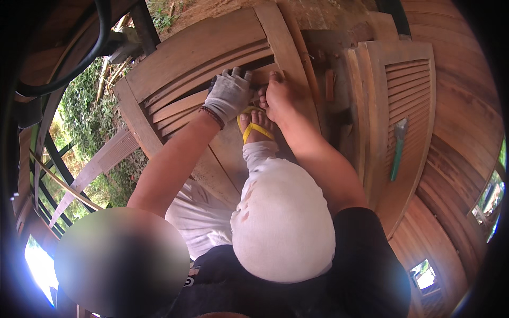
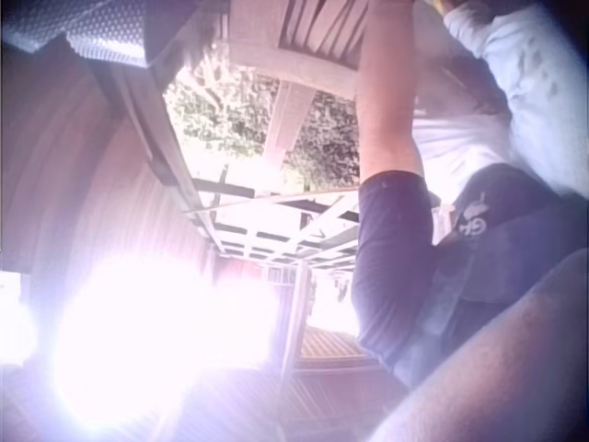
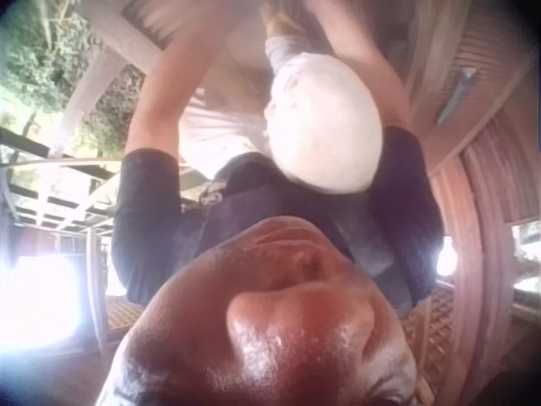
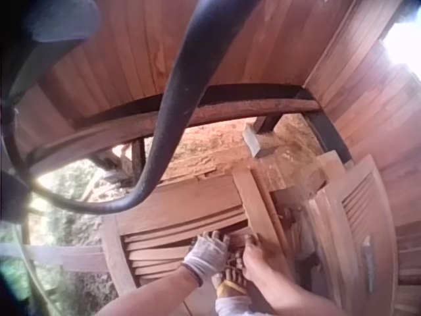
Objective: The person assembles a wooden slatted panel by positioning slats into a frame and securing them with a hammer. The person repeatedly aligns the slats and taps them into place.
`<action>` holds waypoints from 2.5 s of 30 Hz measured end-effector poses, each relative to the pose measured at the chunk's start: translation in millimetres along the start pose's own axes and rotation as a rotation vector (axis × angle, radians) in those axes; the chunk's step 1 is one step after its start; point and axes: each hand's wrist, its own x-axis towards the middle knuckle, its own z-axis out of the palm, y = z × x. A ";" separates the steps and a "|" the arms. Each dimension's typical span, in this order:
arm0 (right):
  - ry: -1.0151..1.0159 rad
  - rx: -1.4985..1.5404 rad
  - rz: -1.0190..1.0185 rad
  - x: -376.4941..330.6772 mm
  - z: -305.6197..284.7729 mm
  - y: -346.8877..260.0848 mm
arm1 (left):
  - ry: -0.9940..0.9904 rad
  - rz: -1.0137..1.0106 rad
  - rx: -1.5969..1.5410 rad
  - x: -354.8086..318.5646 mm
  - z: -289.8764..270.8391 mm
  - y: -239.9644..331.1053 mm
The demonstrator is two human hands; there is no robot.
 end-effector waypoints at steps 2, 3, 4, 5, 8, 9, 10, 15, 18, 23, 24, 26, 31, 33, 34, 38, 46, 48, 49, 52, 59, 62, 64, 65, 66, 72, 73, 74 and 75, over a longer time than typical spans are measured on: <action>0.005 -0.024 0.016 -1.1 2.4 -5.0 | -0.025 -0.027 -0.036 1.7 -1.9 -2.4; 0.007 -0.041 0.022 -2.5 5.1 -9.3 | -0.036 -0.041 -0.055 3.0 -2.5 -3.6; 0.008 -0.058 0.027 -2.7 6.4 -12.3 | -0.030 -0.035 -0.056 5.5 -1.7 -5.4; 0.007 -0.059 0.042 -2.9 6.9 -13.1 | -0.024 -0.032 -0.057 7.0 0.3 -7.7; 0.015 -0.069 0.070 -1.8 5.6 -11.6 | -0.031 -0.037 -0.066 3.9 5.3 -11.2; 0.026 -0.075 0.069 -3.9 3.3 -7.9 | -0.036 -0.041 -0.069 3.6 4.9 -11.9; 0.037 -0.081 0.069 -6.4 0.5 -5.5 | -0.033 -0.044 -0.083 3.3 4.8 -11.7; -0.003 -0.048 0.092 0.5 -2.8 -3.5 | -0.096 -0.101 -0.181 3.1 -7.2 -10.8; -0.020 -0.043 0.088 3.9 0.2 -5.3 | -0.085 -0.178 -0.238 2.3 -8.1 -12.0; -0.004 -0.035 0.112 -1.0 2.1 -6.9 | -0.098 -0.217 -0.281 7.2 -7.8 -16.1; -0.014 -0.038 0.096 -1.1 2.2 -7.1 | -0.099 -0.217 -0.287 7.9 -7.8 -16.1; -0.029 -0.044 0.065 -1.5 1.4 -7.8 | -0.110 -0.225 -0.312 9.8 -7.0 -16.5; -0.026 -0.085 0.121 -2.0 4.6 -15.0 | -0.142 -0.273 -0.322 11.5 -11.8 -15.9; -0.020 -0.112 0.136 -2.2 7.2 -19.6 | -0.129 -0.274 -0.318 12.0 -11.1 -16.7; -0.016 -0.129 0.149 -2.2 8.4 -21.6 | -0.123 -0.274 -0.316 12.0 -10.8 -17.3; 0.000 -0.178 0.199 -1.9 10.1 -24.9 | -0.133 -0.262 -0.312 12.4 -13.1 -18.2; 0.001 -0.165 0.240 1.9 11.0 -31.8 | -0.121 -0.245 -0.302 14.2 -5.8 -20.9; -0.002 -0.172 0.239 0.6 11.8 -31.4 | -0.103 -0.253 -0.307 15.9 -5.3 -22.1; -0.005 -0.184 0.229 -0.7 12.2 -31.2 | -0.095 -0.256 -0.309 16.5 -5.0 -22.5; -0.009 -0.175 0.217 -0.6 12.9 -32.8 | -0.109 -0.265 -0.294 16.9 -7.8 -21.2; 0.013 -0.188 0.215 0.2 15.6 -33.5 | -0.132 -0.290 -0.282 15.6 -15.0 -18.8; 0.030 -0.179 0.270 0.1 18.5 -32.4 | -0.076 -0.267 -0.271 12.9 -3.7 -22.1; 0.049 -0.165 0.263 -0.8 18.8 -30.4 | -0.127 -0.277 -0.278 15.0 -4.1 -21.7; 0.054 -0.159 0.247 -0.2 21.3 -35.0 | -0.112 -0.274 -0.311 12.6 -7.5 -20.2; 0.056 -0.160 0.246 2.0 22.7 -37.1 | -0.099 -0.274 -0.302 14.0 -7.4 -20.5; 0.010 -0.174 0.208 8.3 12.8 -32.3 | -0.087 -0.257 -0.306 12.3 -4.3 -17.7; -0.002 -0.196 0.199 9.5 8.8 -33.1 | -0.091 -0.245 -0.290 11.9 -6.0 -16.8; -0.016 -0.220 0.193 8.8 8.0 -33.0 | -0.096 -0.238 -0.274 10.0 -6.5 -17.0; -0.007 -0.223 0.173 7.5 8.0 -31.2 | -0.073 -0.214 -0.286 7.8 -4.8 -19.1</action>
